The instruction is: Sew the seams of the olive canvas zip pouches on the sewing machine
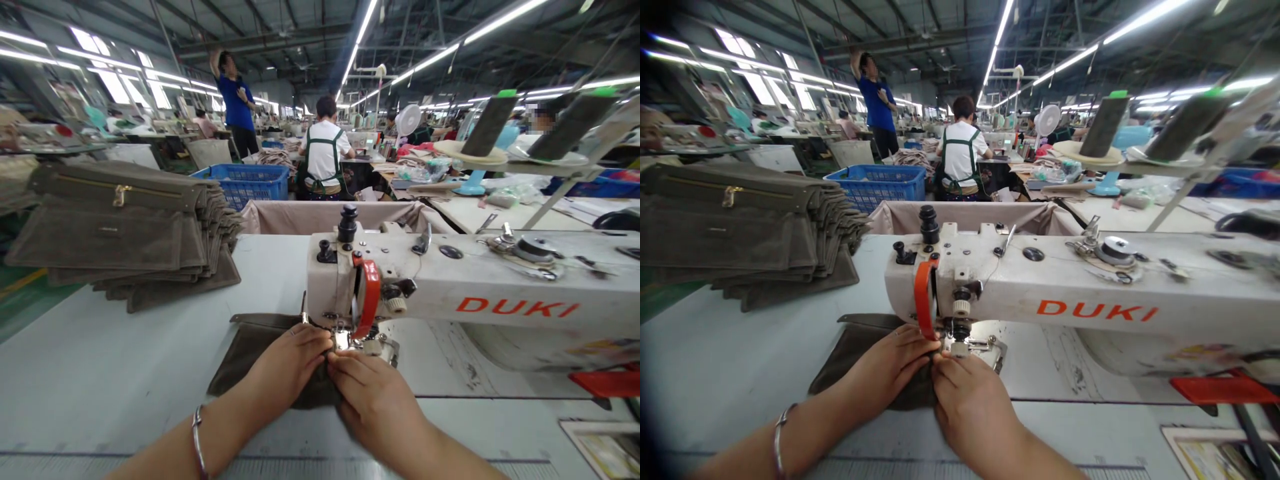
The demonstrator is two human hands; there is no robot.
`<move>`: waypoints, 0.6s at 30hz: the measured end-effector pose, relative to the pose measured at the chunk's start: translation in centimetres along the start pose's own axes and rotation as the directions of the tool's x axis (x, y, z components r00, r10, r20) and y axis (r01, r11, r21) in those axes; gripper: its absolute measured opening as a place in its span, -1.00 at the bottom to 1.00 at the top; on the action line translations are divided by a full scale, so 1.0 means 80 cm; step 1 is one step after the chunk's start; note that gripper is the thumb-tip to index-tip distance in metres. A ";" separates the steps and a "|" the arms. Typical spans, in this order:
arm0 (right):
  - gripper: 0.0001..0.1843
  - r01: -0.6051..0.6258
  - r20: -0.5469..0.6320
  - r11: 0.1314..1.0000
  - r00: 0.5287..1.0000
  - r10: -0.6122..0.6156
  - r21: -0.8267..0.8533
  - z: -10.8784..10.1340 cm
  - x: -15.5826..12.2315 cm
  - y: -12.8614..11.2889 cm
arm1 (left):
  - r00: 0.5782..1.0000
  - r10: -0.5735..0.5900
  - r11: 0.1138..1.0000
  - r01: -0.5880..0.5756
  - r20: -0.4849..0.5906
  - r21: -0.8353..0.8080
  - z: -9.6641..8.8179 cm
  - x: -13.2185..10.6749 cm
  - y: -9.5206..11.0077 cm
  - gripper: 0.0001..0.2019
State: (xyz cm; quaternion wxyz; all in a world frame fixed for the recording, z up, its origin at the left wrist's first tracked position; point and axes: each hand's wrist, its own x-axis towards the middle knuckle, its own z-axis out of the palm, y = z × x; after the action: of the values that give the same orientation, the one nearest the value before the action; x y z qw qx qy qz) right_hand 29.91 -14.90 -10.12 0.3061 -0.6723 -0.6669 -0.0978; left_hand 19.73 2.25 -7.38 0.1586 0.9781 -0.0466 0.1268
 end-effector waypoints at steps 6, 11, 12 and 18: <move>-0.67 0.006 0.012 1.000 1.000 -0.006 0.021 -0.004 0.003 -0.002 | 1.000 0.000 1.000 0.000 0.013 -0.017 -0.003 -0.001 0.000 -0.75; -0.66 -0.019 0.026 0.999 0.999 0.018 0.031 0.003 0.002 -0.002 | 1.000 0.006 1.000 -0.006 0.003 -0.010 -0.003 0.000 0.003 -0.76; -0.66 -0.016 0.028 0.999 0.999 0.015 0.031 0.004 0.002 -0.002 | 1.000 0.009 1.000 -0.009 0.003 -0.010 -0.002 0.001 0.003 -0.76; -0.45 -0.032 0.205 0.996 0.979 0.014 0.082 -0.050 0.009 -0.005 | 0.999 -0.023 0.999 0.024 0.044 -0.033 -0.008 -0.002 0.000 -0.74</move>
State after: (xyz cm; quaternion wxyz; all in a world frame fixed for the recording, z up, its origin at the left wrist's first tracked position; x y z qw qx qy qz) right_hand 30.73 -16.48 -6.43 0.2656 -0.6728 -0.6905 0.0038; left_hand 19.40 2.42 -6.86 0.1752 0.9783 -0.0405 0.1029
